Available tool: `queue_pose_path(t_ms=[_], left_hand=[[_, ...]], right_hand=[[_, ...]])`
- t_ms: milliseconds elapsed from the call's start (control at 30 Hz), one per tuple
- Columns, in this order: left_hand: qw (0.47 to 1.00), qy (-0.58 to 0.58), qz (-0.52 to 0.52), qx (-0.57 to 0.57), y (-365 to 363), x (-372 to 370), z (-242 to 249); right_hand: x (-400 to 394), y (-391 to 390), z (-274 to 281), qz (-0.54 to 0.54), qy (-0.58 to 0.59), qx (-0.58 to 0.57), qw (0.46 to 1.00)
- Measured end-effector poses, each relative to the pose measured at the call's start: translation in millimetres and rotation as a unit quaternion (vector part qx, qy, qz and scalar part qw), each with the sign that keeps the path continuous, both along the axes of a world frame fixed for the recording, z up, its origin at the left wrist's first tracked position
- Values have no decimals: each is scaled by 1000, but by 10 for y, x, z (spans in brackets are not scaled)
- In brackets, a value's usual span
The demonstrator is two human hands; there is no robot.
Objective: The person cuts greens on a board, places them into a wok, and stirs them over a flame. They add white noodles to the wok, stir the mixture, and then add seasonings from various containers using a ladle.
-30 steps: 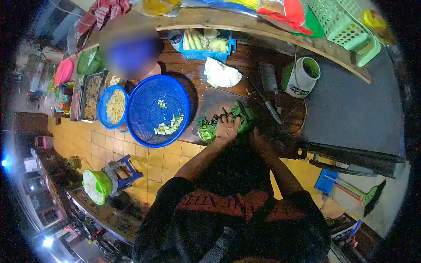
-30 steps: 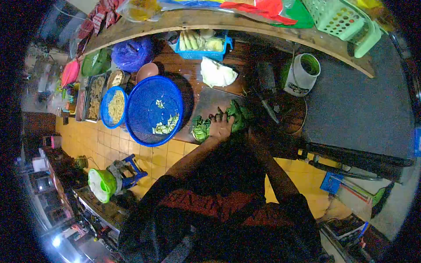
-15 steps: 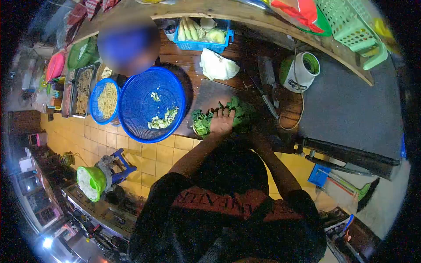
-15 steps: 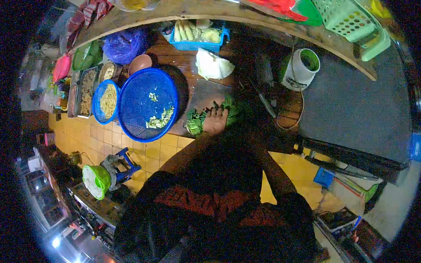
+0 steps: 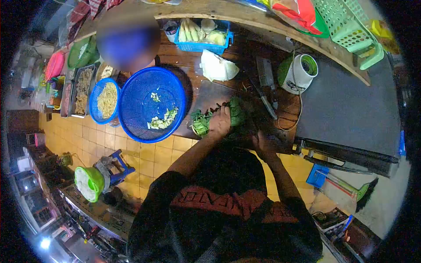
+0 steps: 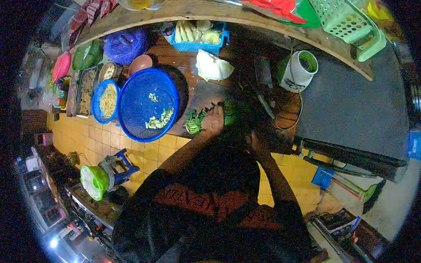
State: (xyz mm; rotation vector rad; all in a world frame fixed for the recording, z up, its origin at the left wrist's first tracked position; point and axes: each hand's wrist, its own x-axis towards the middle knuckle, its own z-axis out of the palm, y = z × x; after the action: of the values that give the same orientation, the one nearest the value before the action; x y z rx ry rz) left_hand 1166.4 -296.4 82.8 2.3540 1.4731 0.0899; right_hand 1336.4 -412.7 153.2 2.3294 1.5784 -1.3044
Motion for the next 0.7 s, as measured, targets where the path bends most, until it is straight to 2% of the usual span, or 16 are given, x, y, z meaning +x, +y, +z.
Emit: queue_pose_path(t_ms=[33, 67, 100, 133, 167, 200, 267, 367, 400, 467, 500, 533, 567, 600, 667, 700], left_hand=[[999, -30, 37, -19, -3, 1, 5], [999, 19, -23, 31, 11, -14, -208], [999, 20, -23, 33, 26, -28, -172], [999, 30, -36, 24, 28, -41, -98], [998, 39, -48, 15, 22, -51, -59], [994, 23, -61, 89, 0, -94, -193], [991, 10, -72, 110, -21, -131, -221], [987, -5, -82, 141, -46, -120, -238], [990, 10, -84, 110, -25, -126, -220], [995, 34, -84, 44, 21, -134, -153], [995, 35, -84, 41, 5, -145, -162], [995, 34, -80, 53, 10, -149, -176], [995, 32, -73, 66, 44, -137, -203], [985, 64, -128, 99, 65, -164, -612], [990, 48, -119, 51, 77, -186, -523], [993, 30, -111, 6, 87, -195, -403]], right_hand=[[-16, 65, -202, 0, 27, -9, 1000], [-36, 46, -503, 0, 40, -12, 999], [-55, 26, -806, 1, 54, -15, 998], [-36, -120, -1269, 127, -60, 132, 981], [-59, -122, -1334, 193, -111, 201, 954], [-87, -122, -1390, 250, -172, 272, 913], [-322, 18, -1076, 98, -101, 211, 967], [-283, 237, -1518, 100, -134, 142, 976], [-280, 202, -1365, 100, -135, 140, 976], [-344, 111, -872, 51, -24, 160, 985], [-276, -89, -981, 51, -23, 158, 986], [-91, -384, -1233, 124, -70, 209, 968], [-7, -464, -1210, 163, -92, 233, 954], [74, -542, -1181, 201, -116, 258, 938], [105, -589, -666, 79, -43, 19, 996], [154, -695, -736, 78, -42, 19, 996]])
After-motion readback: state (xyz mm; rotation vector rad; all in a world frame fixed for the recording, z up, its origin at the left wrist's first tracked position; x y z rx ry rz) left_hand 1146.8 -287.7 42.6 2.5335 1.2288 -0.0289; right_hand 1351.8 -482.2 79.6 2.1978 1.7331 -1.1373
